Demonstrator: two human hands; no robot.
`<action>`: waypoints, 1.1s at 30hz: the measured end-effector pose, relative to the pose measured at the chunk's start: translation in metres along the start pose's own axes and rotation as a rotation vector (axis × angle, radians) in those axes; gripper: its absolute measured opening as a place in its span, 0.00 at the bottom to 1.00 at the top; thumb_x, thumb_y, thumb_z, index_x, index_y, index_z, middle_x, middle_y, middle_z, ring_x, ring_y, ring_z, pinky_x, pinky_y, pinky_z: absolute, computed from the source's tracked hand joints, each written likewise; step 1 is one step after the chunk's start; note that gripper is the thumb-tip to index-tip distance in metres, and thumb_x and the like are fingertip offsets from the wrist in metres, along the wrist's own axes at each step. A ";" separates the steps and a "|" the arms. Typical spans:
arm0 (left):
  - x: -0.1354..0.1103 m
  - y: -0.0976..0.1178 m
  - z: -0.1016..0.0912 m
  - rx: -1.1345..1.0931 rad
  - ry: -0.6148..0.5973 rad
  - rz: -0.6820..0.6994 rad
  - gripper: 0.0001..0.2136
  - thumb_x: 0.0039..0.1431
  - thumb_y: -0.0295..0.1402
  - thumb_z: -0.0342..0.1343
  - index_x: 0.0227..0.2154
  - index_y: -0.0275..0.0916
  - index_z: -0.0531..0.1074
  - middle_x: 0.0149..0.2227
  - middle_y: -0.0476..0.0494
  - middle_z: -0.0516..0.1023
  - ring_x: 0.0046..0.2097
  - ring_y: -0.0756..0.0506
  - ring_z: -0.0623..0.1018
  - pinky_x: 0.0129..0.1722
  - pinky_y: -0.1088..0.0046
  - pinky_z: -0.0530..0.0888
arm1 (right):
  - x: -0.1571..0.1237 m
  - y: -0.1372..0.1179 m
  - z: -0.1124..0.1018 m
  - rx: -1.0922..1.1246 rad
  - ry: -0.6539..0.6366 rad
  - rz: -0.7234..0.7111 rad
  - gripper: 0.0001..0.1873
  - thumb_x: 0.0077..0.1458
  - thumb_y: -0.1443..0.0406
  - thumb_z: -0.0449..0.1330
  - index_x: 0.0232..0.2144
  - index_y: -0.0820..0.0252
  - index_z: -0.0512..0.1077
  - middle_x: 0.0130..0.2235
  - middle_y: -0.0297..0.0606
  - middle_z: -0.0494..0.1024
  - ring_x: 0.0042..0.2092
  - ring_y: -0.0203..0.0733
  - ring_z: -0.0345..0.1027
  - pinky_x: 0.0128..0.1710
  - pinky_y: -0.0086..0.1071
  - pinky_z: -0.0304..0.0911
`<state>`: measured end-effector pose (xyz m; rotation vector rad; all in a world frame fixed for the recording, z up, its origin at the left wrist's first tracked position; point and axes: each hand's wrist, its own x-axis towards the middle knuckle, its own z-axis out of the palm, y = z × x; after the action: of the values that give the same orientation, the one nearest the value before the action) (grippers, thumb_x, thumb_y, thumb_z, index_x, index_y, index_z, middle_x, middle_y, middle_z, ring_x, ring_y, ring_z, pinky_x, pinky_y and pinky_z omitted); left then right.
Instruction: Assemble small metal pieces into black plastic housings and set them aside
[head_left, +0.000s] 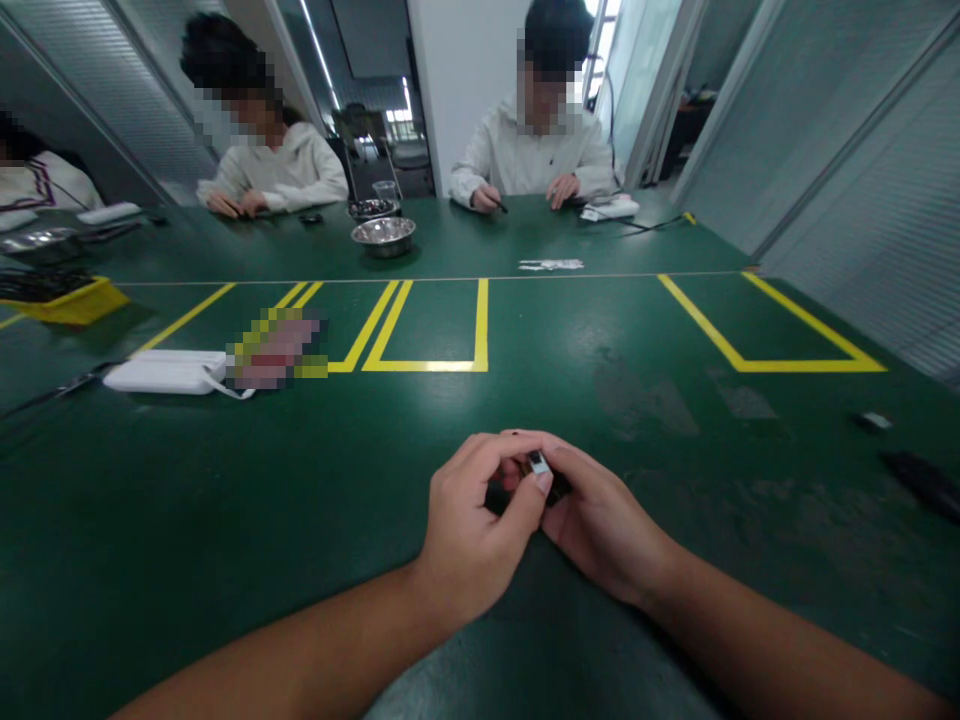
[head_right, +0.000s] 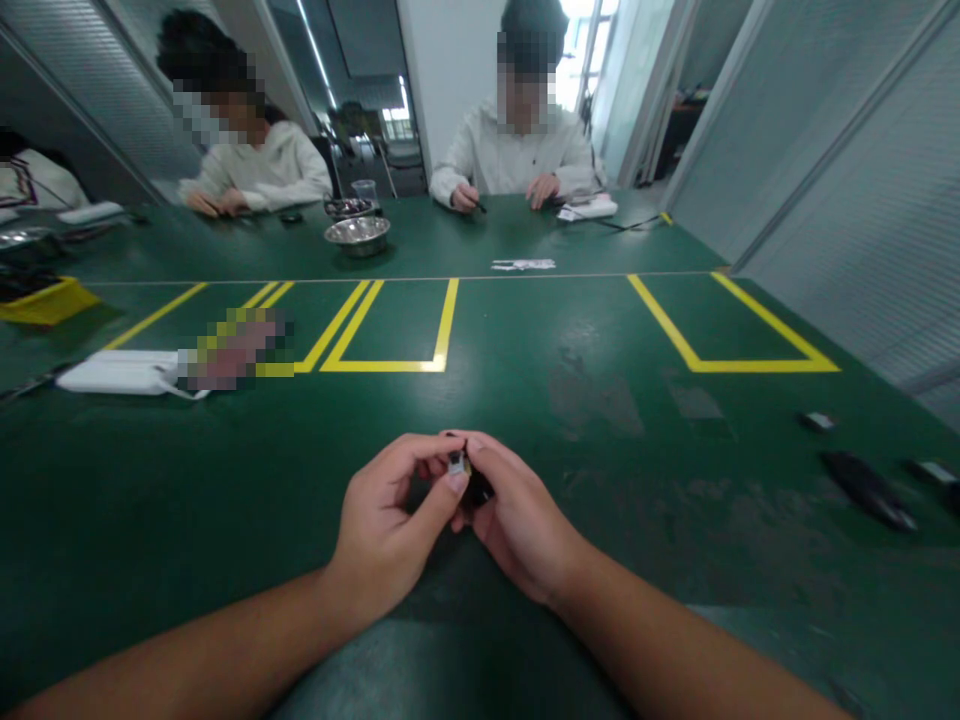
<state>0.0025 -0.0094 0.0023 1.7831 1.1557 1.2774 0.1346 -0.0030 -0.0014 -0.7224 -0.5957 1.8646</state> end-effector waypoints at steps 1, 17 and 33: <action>0.000 0.001 0.000 0.009 0.003 0.016 0.09 0.62 0.28 0.57 0.44 0.43 0.76 0.35 0.47 0.76 0.38 0.47 0.77 0.41 0.67 0.75 | 0.000 -0.001 0.000 0.008 0.018 0.009 0.10 0.56 0.61 0.62 0.38 0.58 0.78 0.35 0.36 0.75 0.33 0.35 0.65 0.27 0.27 0.59; -0.001 -0.001 -0.002 -0.026 -0.015 0.005 0.04 0.61 0.30 0.55 0.38 0.40 0.72 0.33 0.47 0.72 0.36 0.46 0.76 0.37 0.66 0.73 | 0.000 -0.001 -0.001 0.021 0.066 0.014 0.14 0.52 0.59 0.65 0.40 0.59 0.80 0.38 0.38 0.78 0.36 0.37 0.67 0.34 0.29 0.63; -0.002 -0.005 -0.003 -0.052 -0.041 0.035 0.08 0.66 0.32 0.51 0.40 0.41 0.75 0.33 0.45 0.76 0.36 0.45 0.78 0.37 0.66 0.74 | 0.000 -0.001 -0.003 0.009 0.050 0.031 0.15 0.52 0.58 0.65 0.41 0.58 0.79 0.34 0.36 0.76 0.32 0.35 0.66 0.30 0.28 0.62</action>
<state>-0.0021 -0.0091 -0.0012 1.7902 1.0639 1.2738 0.1370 -0.0021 -0.0026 -0.7743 -0.5464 1.8708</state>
